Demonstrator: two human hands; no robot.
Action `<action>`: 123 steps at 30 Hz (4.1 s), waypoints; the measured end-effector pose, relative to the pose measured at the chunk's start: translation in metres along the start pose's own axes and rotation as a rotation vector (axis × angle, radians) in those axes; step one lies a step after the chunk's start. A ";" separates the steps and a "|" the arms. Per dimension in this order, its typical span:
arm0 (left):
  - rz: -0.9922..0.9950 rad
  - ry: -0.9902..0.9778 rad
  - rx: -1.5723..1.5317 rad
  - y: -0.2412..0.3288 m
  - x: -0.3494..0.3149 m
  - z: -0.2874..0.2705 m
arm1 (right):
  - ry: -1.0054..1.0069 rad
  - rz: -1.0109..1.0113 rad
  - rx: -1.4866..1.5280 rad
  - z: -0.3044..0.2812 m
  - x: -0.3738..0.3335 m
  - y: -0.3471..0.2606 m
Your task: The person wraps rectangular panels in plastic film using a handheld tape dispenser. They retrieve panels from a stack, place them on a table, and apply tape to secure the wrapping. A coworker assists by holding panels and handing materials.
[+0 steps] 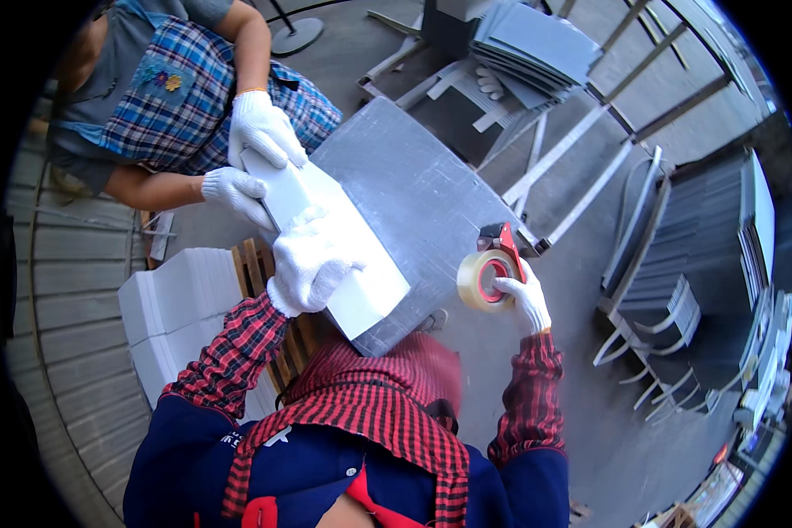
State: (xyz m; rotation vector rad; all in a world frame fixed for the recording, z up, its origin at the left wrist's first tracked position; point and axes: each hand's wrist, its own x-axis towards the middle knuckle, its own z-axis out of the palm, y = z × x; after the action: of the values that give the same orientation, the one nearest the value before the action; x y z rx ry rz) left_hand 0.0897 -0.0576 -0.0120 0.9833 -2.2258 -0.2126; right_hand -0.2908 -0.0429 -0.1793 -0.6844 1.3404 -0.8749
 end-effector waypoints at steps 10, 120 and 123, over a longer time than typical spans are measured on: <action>-0.359 -0.100 -0.618 0.012 0.021 -0.037 | 0.241 -0.420 -0.103 0.120 -0.175 -0.121; 0.385 -0.535 0.175 0.005 -0.011 -0.025 | 0.180 -0.678 -1.336 0.154 -0.298 -0.036; 0.344 -0.560 0.176 0.017 -0.013 -0.041 | 0.182 -0.650 -1.393 0.161 -0.290 -0.036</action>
State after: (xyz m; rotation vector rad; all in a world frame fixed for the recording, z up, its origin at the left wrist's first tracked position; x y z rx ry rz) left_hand 0.1126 -0.0320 0.0190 0.6599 -2.9269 -0.1484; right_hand -0.1396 0.1738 0.0239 -2.2375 1.8428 -0.3484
